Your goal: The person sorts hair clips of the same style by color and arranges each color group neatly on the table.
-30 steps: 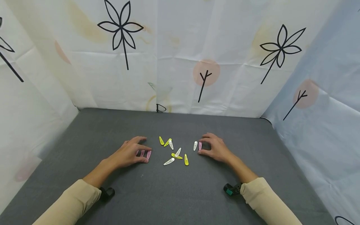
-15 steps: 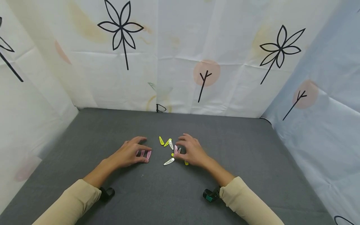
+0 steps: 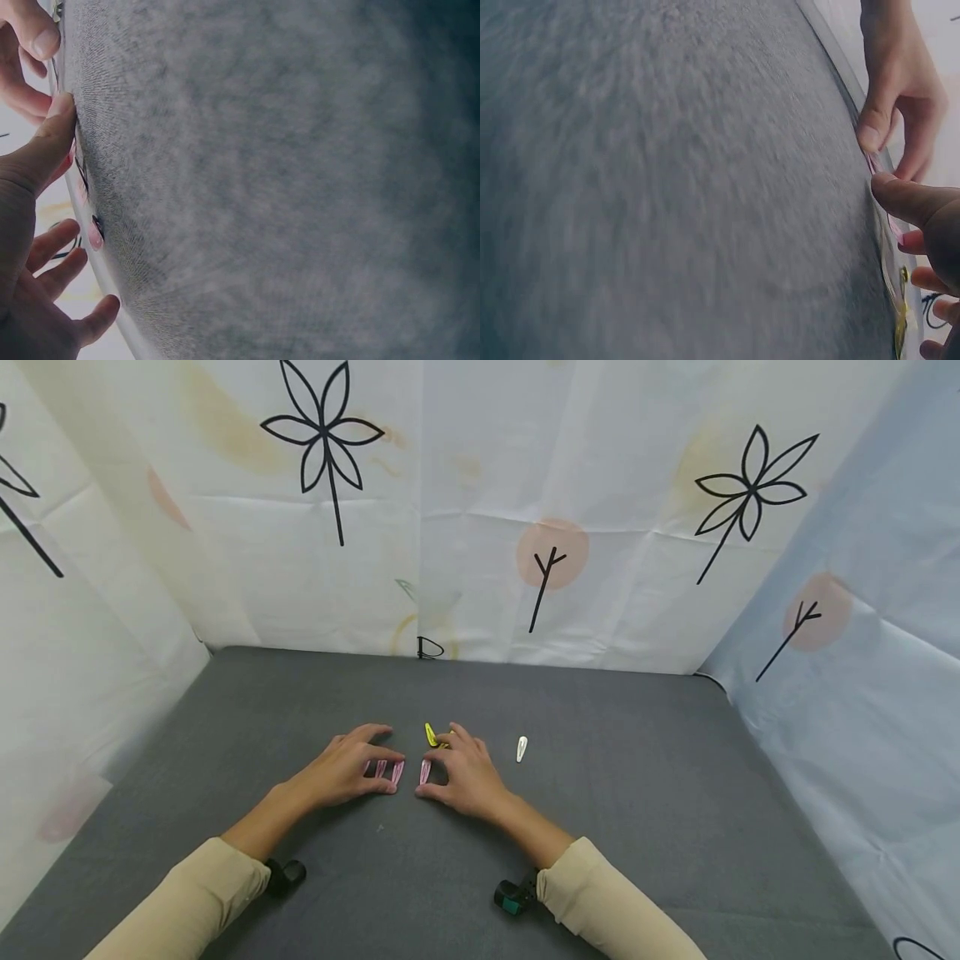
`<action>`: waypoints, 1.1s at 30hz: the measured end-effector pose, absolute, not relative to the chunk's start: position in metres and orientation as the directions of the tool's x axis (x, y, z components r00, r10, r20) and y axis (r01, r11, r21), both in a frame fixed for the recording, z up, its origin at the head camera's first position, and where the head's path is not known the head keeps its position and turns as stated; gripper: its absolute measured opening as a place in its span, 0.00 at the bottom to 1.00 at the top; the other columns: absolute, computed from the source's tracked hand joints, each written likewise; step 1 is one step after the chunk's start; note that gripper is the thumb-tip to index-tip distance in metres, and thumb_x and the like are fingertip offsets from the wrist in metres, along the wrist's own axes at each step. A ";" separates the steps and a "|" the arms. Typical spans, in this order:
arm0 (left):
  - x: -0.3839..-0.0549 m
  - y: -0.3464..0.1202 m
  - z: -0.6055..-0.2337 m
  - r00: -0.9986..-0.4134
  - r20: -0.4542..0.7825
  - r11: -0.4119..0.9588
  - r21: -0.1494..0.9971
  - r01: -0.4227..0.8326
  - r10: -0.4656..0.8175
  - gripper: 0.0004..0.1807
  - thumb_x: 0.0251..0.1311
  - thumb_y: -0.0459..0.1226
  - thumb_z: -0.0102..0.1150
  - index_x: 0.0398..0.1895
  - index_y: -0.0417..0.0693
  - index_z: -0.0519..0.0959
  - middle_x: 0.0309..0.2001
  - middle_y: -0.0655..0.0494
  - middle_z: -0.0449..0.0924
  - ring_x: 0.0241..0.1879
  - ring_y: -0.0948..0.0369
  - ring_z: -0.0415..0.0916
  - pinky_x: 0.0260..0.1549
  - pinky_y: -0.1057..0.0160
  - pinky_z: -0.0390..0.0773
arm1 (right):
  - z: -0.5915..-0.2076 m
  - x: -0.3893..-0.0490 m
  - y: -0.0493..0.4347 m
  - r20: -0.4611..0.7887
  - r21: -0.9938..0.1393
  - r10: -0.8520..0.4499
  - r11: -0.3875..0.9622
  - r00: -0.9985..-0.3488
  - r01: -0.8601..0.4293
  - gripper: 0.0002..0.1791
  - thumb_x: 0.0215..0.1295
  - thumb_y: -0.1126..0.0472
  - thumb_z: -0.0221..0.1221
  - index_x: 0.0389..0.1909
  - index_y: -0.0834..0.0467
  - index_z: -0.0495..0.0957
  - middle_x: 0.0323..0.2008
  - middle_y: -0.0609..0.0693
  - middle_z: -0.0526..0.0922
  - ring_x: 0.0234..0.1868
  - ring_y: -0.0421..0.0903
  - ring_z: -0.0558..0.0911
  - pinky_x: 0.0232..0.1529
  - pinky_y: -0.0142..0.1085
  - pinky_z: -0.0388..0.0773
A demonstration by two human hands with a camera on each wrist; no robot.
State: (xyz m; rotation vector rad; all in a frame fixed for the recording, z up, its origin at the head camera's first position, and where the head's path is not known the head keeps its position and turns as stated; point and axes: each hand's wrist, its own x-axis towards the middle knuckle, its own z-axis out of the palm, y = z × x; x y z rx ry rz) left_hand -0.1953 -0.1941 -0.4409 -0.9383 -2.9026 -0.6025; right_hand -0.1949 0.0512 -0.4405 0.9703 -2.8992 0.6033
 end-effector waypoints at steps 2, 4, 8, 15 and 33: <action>-0.195 -0.194 -0.441 -0.817 0.148 0.742 0.352 0.571 0.558 0.26 0.52 0.51 0.73 0.54 0.52 0.85 0.66 0.39 0.69 0.68 0.43 0.63 0.55 0.32 0.65 | -0.441 -0.194 0.047 0.146 -0.338 -0.576 0.735 -0.804 -0.588 0.28 0.58 0.41 0.69 0.55 0.53 0.83 0.64 0.52 0.74 0.75 0.56 0.57 0.67 0.57 0.59; -0.195 -0.194 -0.441 -0.817 0.148 0.742 0.352 0.570 0.558 0.26 0.52 0.51 0.73 0.54 0.52 0.85 0.66 0.39 0.69 0.68 0.43 0.63 0.55 0.32 0.65 | -0.442 -0.194 0.043 0.145 -0.328 -0.580 0.736 -0.801 -0.592 0.28 0.58 0.40 0.68 0.55 0.53 0.83 0.64 0.52 0.74 0.75 0.56 0.57 0.66 0.57 0.60; -0.196 -0.195 -0.441 -0.818 0.140 0.742 0.356 0.568 0.558 0.26 0.53 0.51 0.73 0.55 0.52 0.85 0.67 0.39 0.69 0.68 0.43 0.63 0.55 0.32 0.65 | -0.442 -0.194 0.039 0.142 -0.313 -0.582 0.741 -0.801 -0.594 0.28 0.59 0.40 0.68 0.55 0.52 0.83 0.64 0.51 0.75 0.75 0.56 0.57 0.66 0.56 0.60; -0.196 -0.194 -0.440 -0.820 0.127 0.747 0.353 0.563 0.558 0.27 0.53 0.51 0.72 0.55 0.52 0.84 0.67 0.39 0.69 0.68 0.43 0.62 0.55 0.33 0.64 | -0.441 -0.196 0.037 0.113 -0.334 -0.577 0.745 -0.809 -0.578 0.29 0.59 0.39 0.67 0.56 0.51 0.83 0.65 0.51 0.74 0.76 0.55 0.55 0.68 0.55 0.58; -0.194 -0.193 -0.440 -0.818 0.137 0.746 0.348 0.568 0.559 0.27 0.53 0.50 0.73 0.55 0.51 0.85 0.66 0.39 0.69 0.68 0.42 0.63 0.56 0.32 0.64 | -0.435 -0.195 0.046 0.150 -0.327 -0.598 0.721 -0.787 -0.611 0.30 0.57 0.40 0.69 0.57 0.52 0.82 0.65 0.53 0.73 0.76 0.56 0.56 0.67 0.57 0.58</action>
